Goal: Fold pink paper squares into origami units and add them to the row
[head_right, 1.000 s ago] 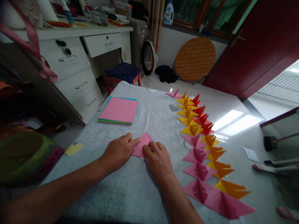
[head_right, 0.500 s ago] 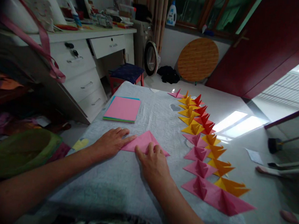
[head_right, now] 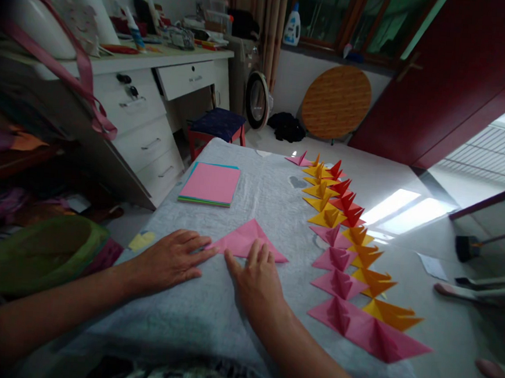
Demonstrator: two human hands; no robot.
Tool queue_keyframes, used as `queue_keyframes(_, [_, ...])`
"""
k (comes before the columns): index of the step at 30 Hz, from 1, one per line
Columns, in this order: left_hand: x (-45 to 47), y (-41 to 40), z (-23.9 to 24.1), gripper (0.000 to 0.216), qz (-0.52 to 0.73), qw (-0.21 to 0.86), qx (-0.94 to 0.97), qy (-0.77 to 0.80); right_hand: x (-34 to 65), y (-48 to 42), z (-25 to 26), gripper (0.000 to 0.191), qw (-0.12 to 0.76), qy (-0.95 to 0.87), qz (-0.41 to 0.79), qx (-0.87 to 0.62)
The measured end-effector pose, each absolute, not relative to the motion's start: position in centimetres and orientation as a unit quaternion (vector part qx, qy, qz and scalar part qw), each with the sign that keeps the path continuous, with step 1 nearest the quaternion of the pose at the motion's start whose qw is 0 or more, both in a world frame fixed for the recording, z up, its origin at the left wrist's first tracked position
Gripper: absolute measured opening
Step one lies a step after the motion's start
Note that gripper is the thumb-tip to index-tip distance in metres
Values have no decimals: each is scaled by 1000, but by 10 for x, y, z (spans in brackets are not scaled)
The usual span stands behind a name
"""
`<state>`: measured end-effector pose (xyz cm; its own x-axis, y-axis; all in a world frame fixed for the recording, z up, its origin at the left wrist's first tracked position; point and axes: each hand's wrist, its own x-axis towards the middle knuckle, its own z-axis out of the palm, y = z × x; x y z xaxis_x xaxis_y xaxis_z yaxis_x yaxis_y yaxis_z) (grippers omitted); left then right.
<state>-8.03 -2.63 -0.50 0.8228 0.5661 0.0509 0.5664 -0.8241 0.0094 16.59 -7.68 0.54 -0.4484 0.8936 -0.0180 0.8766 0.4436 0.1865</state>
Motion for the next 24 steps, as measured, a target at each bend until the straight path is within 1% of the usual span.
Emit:
queue_keyframes(3, [-90, -28, -5, 47, -18, 9, -954, -299, 180, -82, 1, 62, 40, 853, 84, 513])
queue_keyframes(7, [-98, -32, -5, 45, -15, 14, -951, -308, 202, -92, -4, 62, 48, 838, 129, 528])
queue_keyframes(11, [-99, -35, -6, 43, -16, 12, -947, -321, 221, -102, -9, 54, 45, 821, 155, 549])
queue_keyframes(15, [-101, -36, -10, 39, -28, 17, -947, -321, 237, -109, -12, 50, 47, 804, 171, 568])
queue_keyframes(24, [-102, -37, -12, 39, -36, 42, -948, -312, 236, -117, -9, 45, 68, 782, 214, 582])
